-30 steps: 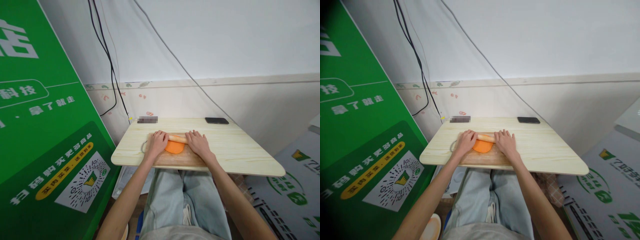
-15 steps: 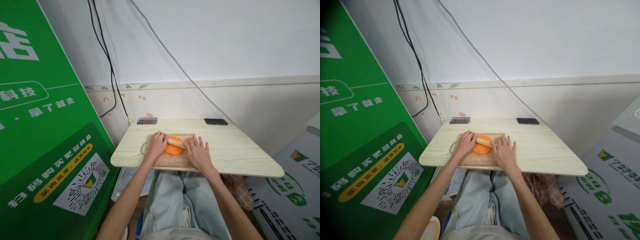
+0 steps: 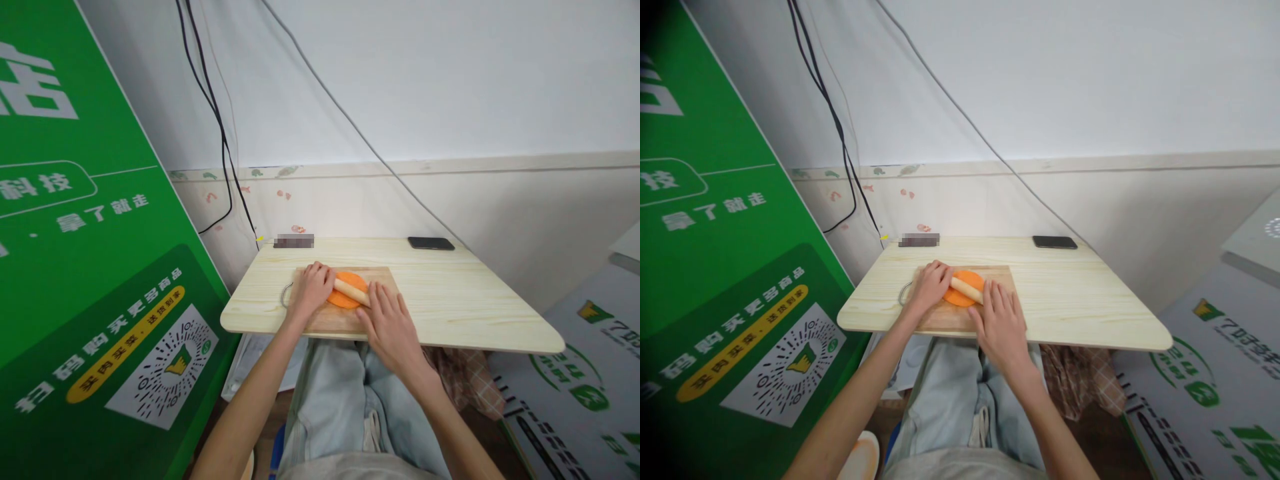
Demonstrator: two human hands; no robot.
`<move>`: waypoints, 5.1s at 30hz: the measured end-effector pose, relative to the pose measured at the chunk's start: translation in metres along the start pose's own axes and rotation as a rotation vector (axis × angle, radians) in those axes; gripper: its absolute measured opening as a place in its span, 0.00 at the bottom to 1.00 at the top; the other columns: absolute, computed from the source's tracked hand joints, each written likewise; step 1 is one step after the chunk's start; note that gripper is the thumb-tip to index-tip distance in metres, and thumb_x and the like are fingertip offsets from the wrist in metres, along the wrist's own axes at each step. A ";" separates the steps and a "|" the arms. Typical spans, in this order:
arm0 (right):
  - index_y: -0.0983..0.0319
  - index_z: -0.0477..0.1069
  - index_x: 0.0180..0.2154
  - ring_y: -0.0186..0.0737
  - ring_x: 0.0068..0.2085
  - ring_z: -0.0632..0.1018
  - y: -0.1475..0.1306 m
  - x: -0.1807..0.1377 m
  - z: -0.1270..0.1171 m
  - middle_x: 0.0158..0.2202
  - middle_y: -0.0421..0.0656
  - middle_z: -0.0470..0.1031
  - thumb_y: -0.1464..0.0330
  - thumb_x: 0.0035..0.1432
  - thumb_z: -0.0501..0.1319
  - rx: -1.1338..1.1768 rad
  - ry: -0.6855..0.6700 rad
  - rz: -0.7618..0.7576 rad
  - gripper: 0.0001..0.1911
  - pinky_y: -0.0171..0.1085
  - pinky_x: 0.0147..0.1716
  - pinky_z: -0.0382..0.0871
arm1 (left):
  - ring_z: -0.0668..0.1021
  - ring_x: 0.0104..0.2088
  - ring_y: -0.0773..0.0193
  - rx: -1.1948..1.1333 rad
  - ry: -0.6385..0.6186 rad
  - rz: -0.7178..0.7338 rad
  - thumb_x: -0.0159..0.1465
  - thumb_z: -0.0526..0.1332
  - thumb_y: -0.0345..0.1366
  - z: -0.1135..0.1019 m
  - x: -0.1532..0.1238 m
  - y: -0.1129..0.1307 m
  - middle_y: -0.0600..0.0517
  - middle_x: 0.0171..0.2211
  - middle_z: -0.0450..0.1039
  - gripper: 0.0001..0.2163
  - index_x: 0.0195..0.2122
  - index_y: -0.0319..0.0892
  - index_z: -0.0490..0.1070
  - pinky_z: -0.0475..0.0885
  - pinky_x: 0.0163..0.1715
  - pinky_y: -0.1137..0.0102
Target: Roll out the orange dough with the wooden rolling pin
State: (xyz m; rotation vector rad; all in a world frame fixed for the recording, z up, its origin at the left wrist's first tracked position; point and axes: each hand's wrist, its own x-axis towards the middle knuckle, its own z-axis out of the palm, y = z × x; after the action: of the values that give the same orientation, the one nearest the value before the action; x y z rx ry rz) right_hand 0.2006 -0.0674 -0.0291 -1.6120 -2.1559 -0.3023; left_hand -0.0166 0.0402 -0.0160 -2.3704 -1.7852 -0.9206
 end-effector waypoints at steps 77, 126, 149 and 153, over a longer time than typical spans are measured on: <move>0.68 0.71 0.71 0.60 0.78 0.64 0.004 0.094 -0.007 0.74 0.61 0.70 0.58 0.83 0.39 -0.118 -0.238 0.144 0.34 0.55 0.73 0.60 | 0.77 0.53 0.52 0.044 -0.026 0.074 0.82 0.54 0.37 0.003 0.004 -0.002 0.45 0.48 0.83 0.17 0.42 0.46 0.82 0.70 0.56 0.58; 0.73 0.62 0.76 0.66 0.76 0.64 0.025 0.104 0.001 0.74 0.71 0.67 0.49 0.82 0.38 -0.022 -0.276 0.312 0.42 0.65 0.70 0.59 | 0.79 0.51 0.53 -0.015 -0.028 0.122 0.82 0.55 0.35 0.004 0.010 -0.007 0.46 0.46 0.82 0.15 0.41 0.45 0.81 0.71 0.57 0.58; 0.72 0.66 0.75 0.66 0.76 0.66 -0.018 0.043 -0.003 0.74 0.62 0.70 0.54 0.83 0.43 -0.109 -0.039 0.130 0.36 0.62 0.72 0.60 | 0.79 0.52 0.54 -0.020 -0.057 0.147 0.82 0.52 0.36 0.009 0.011 -0.013 0.46 0.46 0.83 0.17 0.41 0.46 0.80 0.70 0.58 0.58; 0.63 0.78 0.65 0.60 0.72 0.71 0.008 0.074 -0.007 0.71 0.56 0.75 0.58 0.83 0.47 -0.099 -0.094 0.132 0.28 0.56 0.69 0.65 | 0.79 0.53 0.54 -0.029 -0.061 0.135 0.82 0.53 0.37 0.008 0.011 -0.012 0.46 0.48 0.83 0.16 0.43 0.46 0.80 0.71 0.59 0.58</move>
State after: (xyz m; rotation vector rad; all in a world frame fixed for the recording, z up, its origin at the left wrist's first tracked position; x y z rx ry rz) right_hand 0.1927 -0.0046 0.0102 -1.8490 -2.1194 -0.3023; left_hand -0.0218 0.0565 -0.0217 -2.5265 -1.6179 -0.8720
